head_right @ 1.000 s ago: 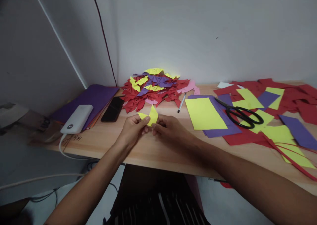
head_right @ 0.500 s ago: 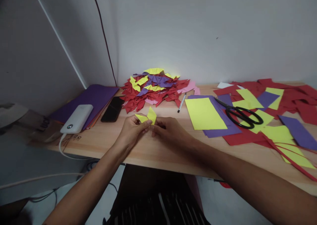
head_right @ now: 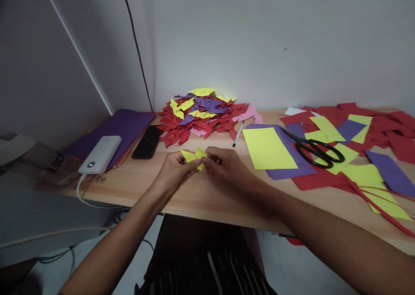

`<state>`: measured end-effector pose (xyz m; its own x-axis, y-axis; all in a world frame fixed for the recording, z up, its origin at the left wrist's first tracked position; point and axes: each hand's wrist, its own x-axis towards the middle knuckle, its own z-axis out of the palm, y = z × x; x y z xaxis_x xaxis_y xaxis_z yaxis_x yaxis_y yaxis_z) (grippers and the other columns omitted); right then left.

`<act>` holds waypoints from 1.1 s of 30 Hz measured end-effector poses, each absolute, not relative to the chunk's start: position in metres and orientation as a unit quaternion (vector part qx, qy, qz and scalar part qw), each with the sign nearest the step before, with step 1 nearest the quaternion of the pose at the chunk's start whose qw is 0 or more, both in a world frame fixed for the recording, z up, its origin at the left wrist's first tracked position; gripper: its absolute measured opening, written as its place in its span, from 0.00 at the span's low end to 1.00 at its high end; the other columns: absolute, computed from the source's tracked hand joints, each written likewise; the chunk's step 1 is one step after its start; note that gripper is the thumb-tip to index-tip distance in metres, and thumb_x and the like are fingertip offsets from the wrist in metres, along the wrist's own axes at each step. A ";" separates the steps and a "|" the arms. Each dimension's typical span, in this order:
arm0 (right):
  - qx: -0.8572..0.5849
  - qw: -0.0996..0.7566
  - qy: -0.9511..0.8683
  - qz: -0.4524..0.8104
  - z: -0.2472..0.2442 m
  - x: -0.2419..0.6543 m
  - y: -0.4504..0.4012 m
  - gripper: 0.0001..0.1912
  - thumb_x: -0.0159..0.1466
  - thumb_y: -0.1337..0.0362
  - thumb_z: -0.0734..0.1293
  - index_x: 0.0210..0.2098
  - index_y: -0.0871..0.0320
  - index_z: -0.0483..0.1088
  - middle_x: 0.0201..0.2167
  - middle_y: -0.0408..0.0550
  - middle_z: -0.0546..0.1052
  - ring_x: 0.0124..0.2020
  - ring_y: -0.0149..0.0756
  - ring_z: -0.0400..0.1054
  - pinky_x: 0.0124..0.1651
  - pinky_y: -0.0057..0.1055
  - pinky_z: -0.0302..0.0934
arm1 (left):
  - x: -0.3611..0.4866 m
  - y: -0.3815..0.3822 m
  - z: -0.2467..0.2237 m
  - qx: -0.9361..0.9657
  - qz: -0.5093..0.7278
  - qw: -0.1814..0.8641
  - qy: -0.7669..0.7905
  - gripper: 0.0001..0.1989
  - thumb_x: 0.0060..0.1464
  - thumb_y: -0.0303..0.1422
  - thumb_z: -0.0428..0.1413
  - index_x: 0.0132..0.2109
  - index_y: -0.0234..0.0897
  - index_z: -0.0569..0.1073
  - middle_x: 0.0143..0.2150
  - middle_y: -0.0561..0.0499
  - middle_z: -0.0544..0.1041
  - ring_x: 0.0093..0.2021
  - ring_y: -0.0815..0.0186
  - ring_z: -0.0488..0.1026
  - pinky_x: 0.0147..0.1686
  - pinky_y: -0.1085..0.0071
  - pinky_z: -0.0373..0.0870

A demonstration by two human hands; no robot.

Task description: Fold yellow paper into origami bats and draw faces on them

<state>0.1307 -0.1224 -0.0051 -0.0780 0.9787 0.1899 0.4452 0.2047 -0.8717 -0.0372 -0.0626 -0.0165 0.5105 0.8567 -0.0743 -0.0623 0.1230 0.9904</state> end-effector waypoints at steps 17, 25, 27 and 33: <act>-0.540 0.368 -0.654 0.382 -0.006 0.125 -0.122 0.15 0.62 0.56 0.64 0.26 0.60 0.72 0.21 0.41 0.71 0.23 0.27 0.60 0.26 0.26 0.51 | -0.036 -0.065 -0.009 0.535 0.390 0.665 0.347 0.13 0.40 0.35 0.67 0.27 0.30 0.73 0.20 0.54 0.70 0.20 0.76 0.63 0.22 0.77 0.55; -0.530 0.358 -0.650 0.410 -0.002 0.126 -0.121 0.14 0.61 0.57 0.64 0.26 0.60 0.72 0.22 0.42 0.72 0.24 0.27 0.61 0.27 0.27 0.52 | -0.036 -0.064 -0.009 0.503 0.401 0.688 0.336 0.13 0.40 0.34 0.67 0.29 0.29 0.74 0.22 0.53 0.73 0.20 0.77 0.64 0.22 0.77 0.56; -0.526 0.360 -0.646 0.421 -0.002 0.126 -0.121 0.15 0.62 0.56 0.64 0.26 0.60 0.72 0.22 0.41 0.72 0.24 0.28 0.62 0.27 0.27 0.52 | -0.036 -0.063 -0.009 0.503 0.397 0.693 0.330 0.14 0.41 0.36 0.67 0.28 0.29 0.74 0.21 0.53 0.72 0.19 0.77 0.64 0.22 0.77 0.57; -0.529 0.377 -0.635 0.419 -0.004 0.129 -0.120 0.18 0.62 0.52 0.65 0.26 0.60 0.72 0.22 0.42 0.71 0.24 0.28 0.60 0.27 0.27 0.51 | -0.038 -0.060 -0.010 0.498 0.361 0.732 0.293 0.17 0.47 0.42 0.63 0.32 0.30 0.73 0.23 0.51 0.73 0.22 0.74 0.66 0.25 0.76 0.60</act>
